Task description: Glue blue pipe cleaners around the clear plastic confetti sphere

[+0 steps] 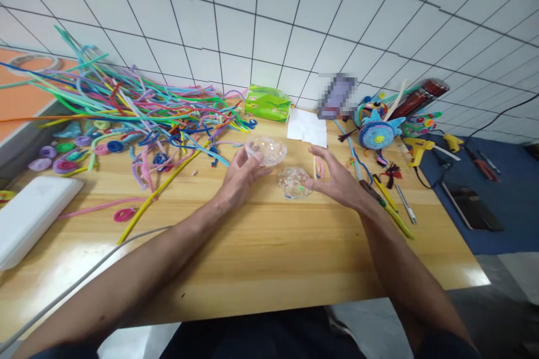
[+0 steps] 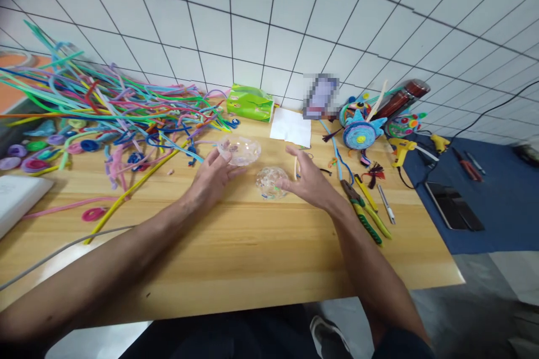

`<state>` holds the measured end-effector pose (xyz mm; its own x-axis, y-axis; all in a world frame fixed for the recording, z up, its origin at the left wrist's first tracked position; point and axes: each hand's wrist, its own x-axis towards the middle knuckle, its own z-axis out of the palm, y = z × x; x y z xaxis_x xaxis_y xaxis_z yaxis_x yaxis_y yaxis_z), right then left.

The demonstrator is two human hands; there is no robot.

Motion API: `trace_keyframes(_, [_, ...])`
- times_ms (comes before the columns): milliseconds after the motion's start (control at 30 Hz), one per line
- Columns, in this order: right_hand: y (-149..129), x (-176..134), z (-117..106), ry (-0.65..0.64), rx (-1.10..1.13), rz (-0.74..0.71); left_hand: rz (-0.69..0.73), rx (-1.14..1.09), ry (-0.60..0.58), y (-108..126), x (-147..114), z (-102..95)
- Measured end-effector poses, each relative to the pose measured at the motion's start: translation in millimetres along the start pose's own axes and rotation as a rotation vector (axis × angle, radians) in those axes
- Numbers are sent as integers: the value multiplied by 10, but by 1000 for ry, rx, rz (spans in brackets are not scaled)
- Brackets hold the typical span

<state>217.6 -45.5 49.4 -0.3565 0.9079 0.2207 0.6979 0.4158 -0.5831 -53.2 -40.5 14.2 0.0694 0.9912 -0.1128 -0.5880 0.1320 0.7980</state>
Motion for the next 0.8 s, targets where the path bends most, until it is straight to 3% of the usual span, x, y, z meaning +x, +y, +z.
trace_keyframes(100, [195,-186,45,-185,-29,65,60,115,-33,-71,48,-68])
trace_keyframes(267, [169,-133,324,-270,-100,-78,96,235,-110,-144,58,-133])
trace_keyframes(367, [138,-35,328,-308,-117,-84,121,259,-125,-134,54,-147])
trace_keyframes(433, [120,-39,205,-239,-83,-47,139,280,-136,-117,44,-142])
trace_keyframes(600, [-89,-101,-182,105,208,46,129,279,-250,-124,-23,-71])
trace_keyframes(800, [-480,162,-69,60,261,-40,142,223,-297,-185,-115,7])
